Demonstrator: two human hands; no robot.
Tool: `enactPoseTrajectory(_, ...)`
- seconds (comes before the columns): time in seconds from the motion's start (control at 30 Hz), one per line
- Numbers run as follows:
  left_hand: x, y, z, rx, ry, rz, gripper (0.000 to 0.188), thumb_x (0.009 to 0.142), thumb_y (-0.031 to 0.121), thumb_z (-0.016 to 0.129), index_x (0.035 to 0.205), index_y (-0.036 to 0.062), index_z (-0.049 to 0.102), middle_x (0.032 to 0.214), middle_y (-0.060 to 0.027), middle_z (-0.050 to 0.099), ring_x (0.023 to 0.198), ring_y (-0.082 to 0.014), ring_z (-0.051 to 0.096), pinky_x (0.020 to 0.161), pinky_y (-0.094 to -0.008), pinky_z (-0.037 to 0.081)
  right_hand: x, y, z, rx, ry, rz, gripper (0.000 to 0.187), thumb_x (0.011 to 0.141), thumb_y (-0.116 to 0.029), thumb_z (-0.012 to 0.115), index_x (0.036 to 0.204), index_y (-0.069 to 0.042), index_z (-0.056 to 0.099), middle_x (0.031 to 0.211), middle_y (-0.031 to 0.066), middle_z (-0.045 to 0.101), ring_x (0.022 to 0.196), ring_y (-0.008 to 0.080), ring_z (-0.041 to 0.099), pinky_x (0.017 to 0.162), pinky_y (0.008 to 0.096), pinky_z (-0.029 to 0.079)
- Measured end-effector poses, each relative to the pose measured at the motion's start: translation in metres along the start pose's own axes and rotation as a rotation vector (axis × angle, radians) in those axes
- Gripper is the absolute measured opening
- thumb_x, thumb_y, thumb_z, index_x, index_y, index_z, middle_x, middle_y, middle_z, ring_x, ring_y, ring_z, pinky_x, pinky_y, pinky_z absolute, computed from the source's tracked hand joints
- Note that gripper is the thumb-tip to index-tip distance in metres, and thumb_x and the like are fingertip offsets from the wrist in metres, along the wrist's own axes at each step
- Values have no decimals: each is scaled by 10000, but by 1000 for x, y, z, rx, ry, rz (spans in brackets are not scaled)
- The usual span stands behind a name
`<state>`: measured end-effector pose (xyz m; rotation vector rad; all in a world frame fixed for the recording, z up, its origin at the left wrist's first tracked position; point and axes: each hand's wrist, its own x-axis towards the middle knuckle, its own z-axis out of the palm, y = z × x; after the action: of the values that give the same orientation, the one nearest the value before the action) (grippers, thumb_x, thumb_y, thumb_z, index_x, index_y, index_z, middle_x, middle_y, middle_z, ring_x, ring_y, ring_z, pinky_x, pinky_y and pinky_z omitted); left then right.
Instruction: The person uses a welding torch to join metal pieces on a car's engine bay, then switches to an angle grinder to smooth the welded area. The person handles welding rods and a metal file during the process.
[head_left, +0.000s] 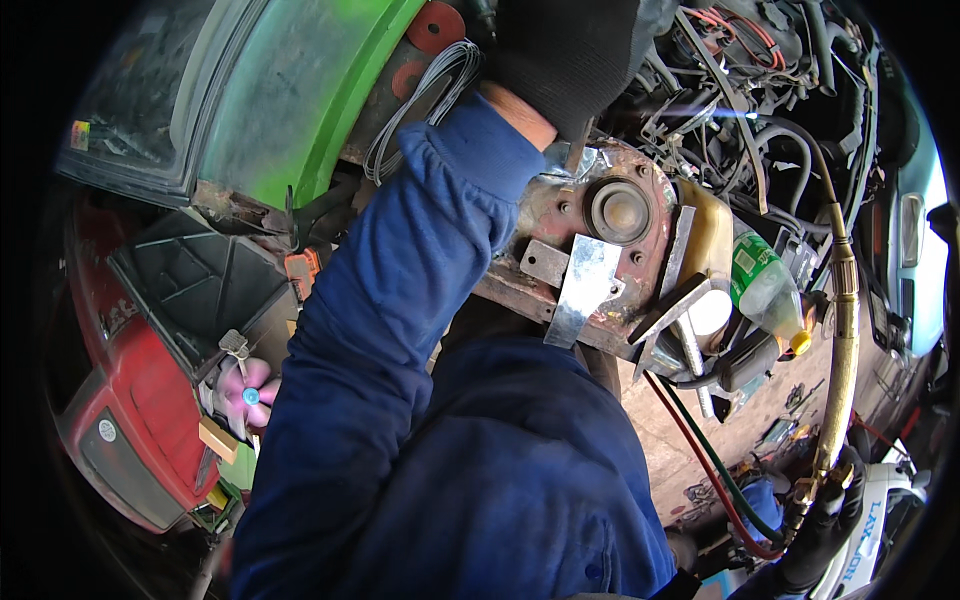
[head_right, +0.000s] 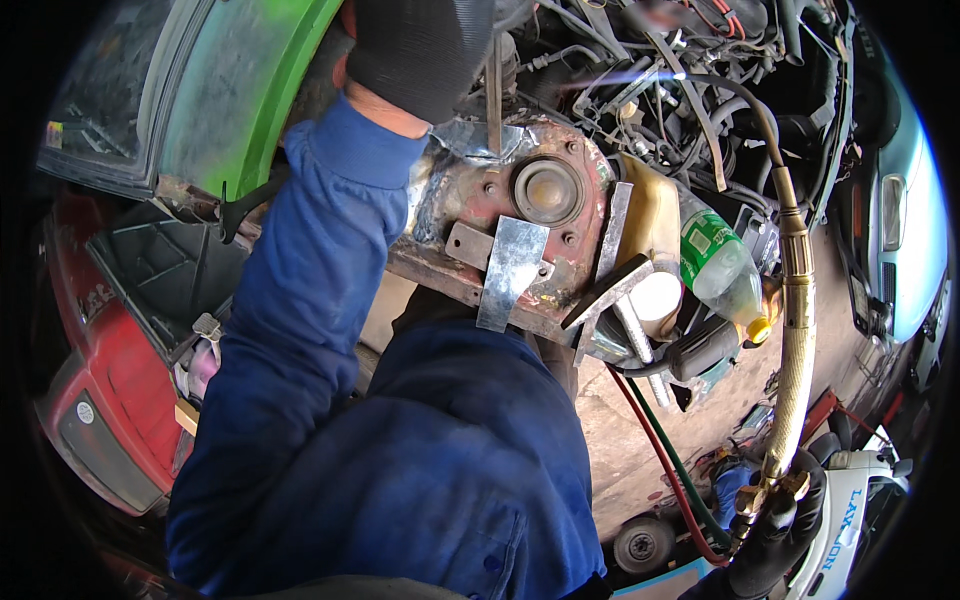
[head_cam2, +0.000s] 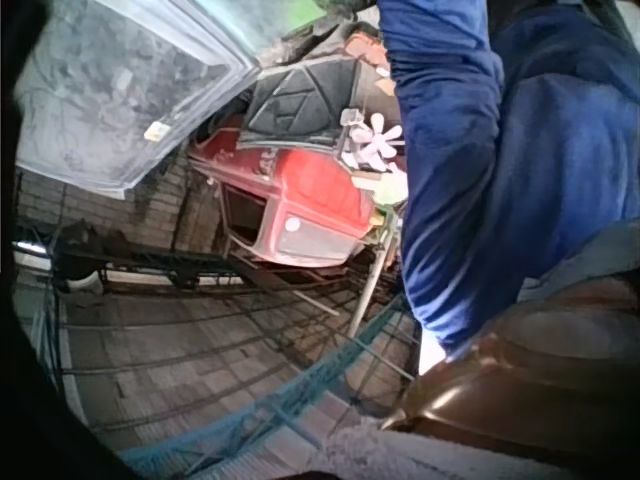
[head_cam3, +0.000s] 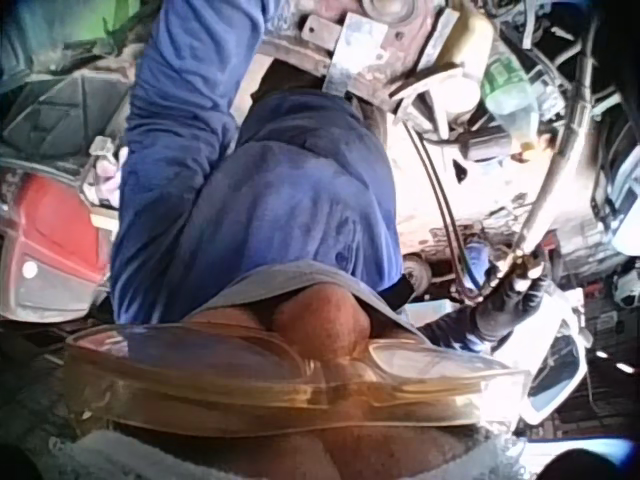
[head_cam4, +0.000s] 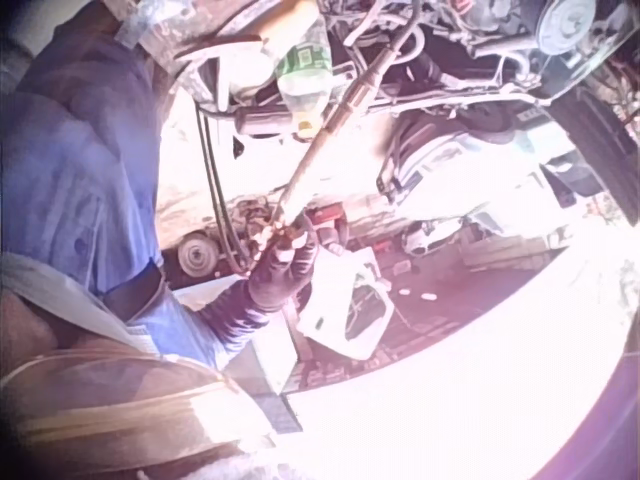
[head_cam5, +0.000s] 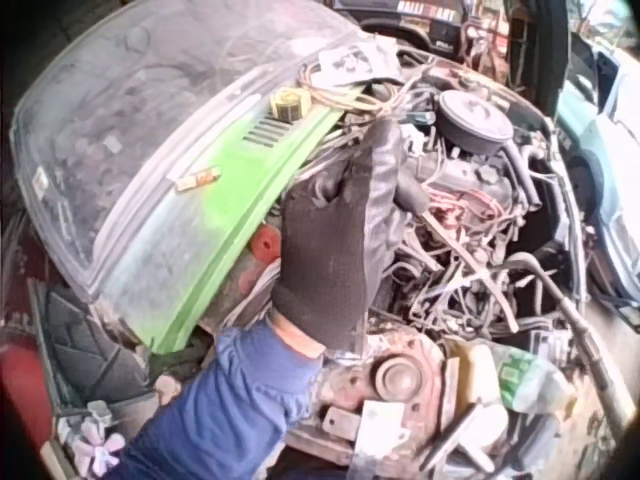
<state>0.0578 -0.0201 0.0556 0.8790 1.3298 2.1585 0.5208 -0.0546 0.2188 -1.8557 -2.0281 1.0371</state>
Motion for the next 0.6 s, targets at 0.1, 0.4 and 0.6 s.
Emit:
enactPoseTrajectory(0.1, 4, 13, -7, -31, 46, -41, 621, 1099, 531, 634, 736, 31, 693, 628, 16, 578, 553, -49, 471, 532, -242, 342, 10, 7, -3, 56, -33, 3, 547, 1103, -461, 641, 1402, -3, 619, 1019, 41, 712, 809, 99, 613, 701, 252, 463)
enactPoseTrajectory(0.4, -35, -14, -16, 44, 192, 55, 633, 1103, 502, 636, 692, 22, 672, 611, -36, 612, 515, -90, 487, 520, -263, 346, 12, 14, -2, 60, -53, -54, 543, 1104, -512, 610, 1330, -18, 615, 944, 56, 709, 752, 80, 582, 619, 209, 415)
enactPoseTrajectory(0.6, -52, -10, -25, 57, 162, 81, 658, 1120, 522, 585, 696, 22, 643, 616, -69, 623, 489, -110, 476, 494, -303, 342, 10, 13, 3, 43, -51, -45, 551, 1100, -523, 611, 1335, -26, 612, 929, 48, 697, 728, 75, 578, 590, 210, 404)
